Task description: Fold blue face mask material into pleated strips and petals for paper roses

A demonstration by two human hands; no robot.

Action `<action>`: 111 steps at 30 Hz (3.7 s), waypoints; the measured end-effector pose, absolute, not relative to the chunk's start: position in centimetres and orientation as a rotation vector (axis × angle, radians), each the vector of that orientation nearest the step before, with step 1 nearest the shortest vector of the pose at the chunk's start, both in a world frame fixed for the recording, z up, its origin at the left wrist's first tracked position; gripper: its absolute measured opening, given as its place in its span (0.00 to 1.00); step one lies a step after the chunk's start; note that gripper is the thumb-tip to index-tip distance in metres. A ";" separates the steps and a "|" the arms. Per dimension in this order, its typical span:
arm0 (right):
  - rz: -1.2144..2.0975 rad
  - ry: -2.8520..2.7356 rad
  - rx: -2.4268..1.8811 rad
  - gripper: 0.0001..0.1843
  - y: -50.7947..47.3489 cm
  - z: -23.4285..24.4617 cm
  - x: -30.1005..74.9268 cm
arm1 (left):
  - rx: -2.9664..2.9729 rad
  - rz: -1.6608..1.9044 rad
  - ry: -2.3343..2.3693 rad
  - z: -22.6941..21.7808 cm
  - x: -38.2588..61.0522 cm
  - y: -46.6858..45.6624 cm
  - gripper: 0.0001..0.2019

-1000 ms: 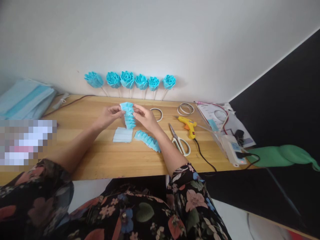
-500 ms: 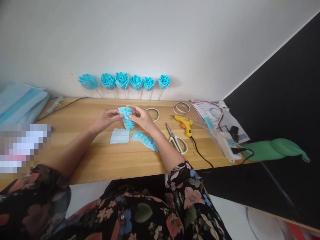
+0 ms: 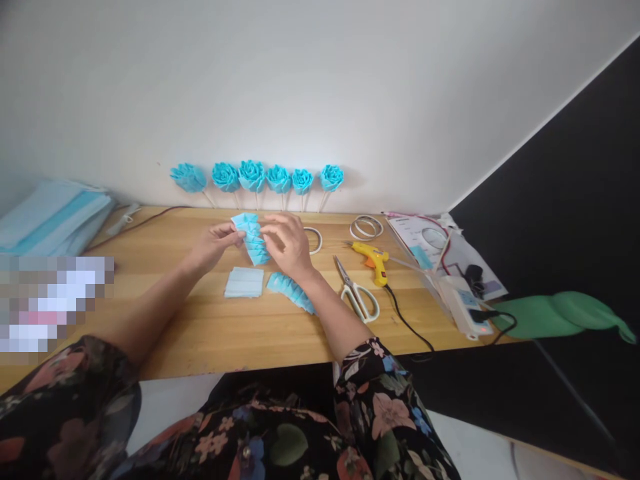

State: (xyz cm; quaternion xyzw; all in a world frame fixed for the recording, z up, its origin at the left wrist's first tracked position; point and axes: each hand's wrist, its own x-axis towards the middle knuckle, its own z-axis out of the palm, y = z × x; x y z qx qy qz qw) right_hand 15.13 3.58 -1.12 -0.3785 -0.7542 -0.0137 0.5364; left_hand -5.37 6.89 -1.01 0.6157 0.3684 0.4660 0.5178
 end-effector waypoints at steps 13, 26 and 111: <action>-0.109 -1.897 -0.916 0.08 3.7 -1.2 15.3 | 1.494 1.094 0.786 -1.8 -5.7 7.3 0.16; 0.086 -1.855 -0.942 0.05 3.6 -0.8 15.2 | 1.510 1.058 0.770 -1.5 -5.5 6.9 0.17; -0.257 -1.840 -0.940 0.07 3.1 -0.9 14.9 | 1.075 1.035 0.529 -1.9 -4.1 6.3 0.16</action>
